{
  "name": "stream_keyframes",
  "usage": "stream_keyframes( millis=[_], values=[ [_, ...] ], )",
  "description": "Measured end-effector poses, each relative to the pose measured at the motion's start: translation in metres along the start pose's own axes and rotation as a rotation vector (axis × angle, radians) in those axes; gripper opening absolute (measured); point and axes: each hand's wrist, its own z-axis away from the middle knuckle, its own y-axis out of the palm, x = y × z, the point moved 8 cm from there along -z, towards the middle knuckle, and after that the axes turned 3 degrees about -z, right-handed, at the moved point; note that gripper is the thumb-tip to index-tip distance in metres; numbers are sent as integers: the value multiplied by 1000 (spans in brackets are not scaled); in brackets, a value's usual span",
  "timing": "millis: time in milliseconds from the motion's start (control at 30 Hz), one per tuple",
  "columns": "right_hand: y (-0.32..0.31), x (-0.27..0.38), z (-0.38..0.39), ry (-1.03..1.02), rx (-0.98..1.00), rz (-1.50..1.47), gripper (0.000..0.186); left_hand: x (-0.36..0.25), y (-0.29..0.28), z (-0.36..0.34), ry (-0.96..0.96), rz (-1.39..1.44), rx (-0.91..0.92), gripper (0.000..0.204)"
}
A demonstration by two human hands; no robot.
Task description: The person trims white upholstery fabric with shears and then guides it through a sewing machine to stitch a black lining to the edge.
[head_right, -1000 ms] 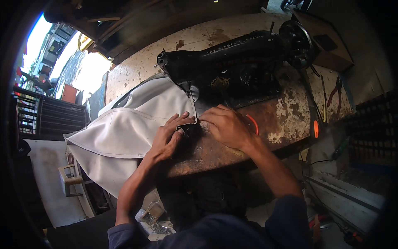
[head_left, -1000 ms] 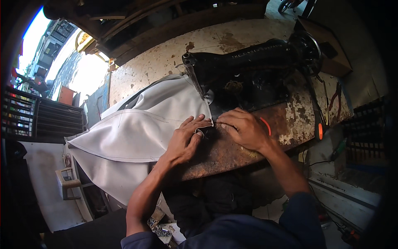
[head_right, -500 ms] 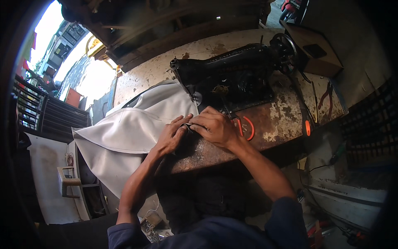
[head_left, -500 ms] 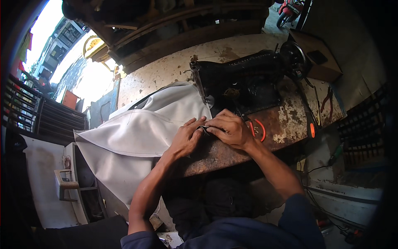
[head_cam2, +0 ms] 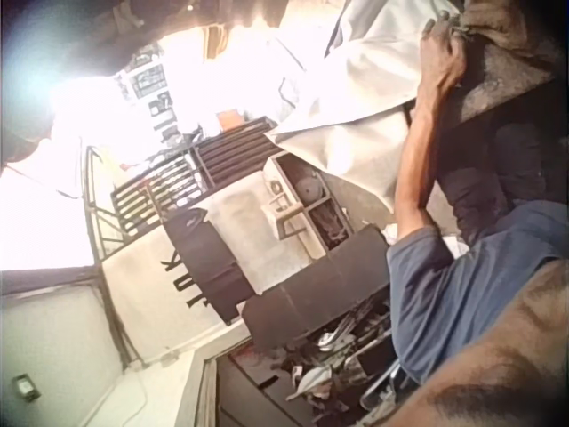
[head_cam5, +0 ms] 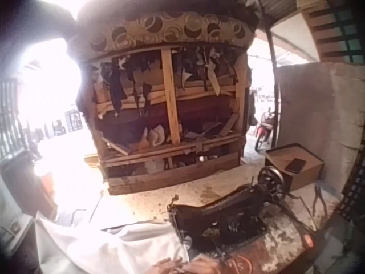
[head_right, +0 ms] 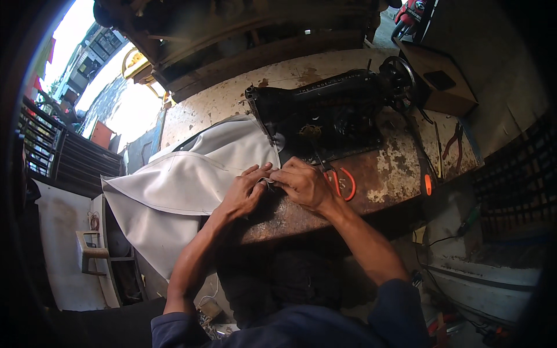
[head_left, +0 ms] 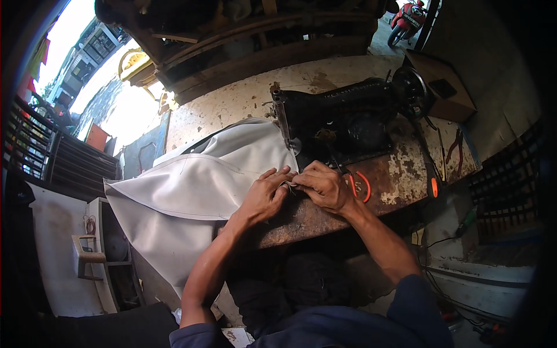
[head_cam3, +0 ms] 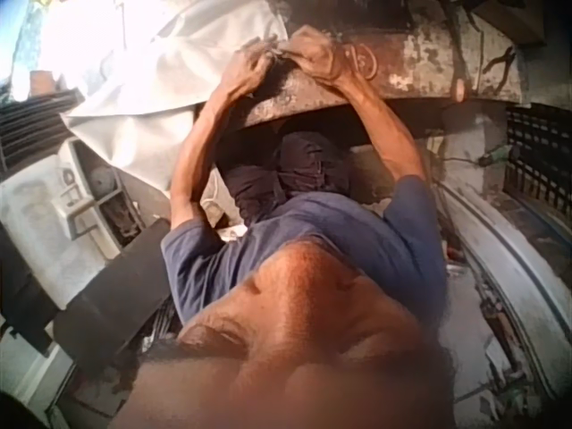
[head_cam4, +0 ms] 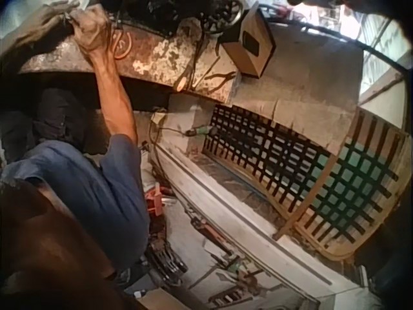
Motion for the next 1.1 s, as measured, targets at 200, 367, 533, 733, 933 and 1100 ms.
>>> stream_keyframes(
  millis=[200, 367, 533, 733, 933, 1100],
  values=[
    [5, 2, 26, 49, 72, 120, 22, -23, 10, 12, 243, -472, 24, 51],
    [-1, 3, 28, 100, 81, 237, 25, -22, 14, 11, 260, -567, 76, 60],
    [3, 4, 38, 62, 39, 300, 27, -18, 14, 6, 281, -569, 109, 60],
    [2, 6, 39, 84, 34, 270, 30, -17, 13, 8, 285, -524, 137, 61],
    [8, 6, 41, 120, 77, 290, 34, -13, 11, 9, 251, -475, 124, 64],
    [4, 8, 35, 137, 116, 299, 35, -15, 9, 6, 260, -467, 125, 63]
  ],
)
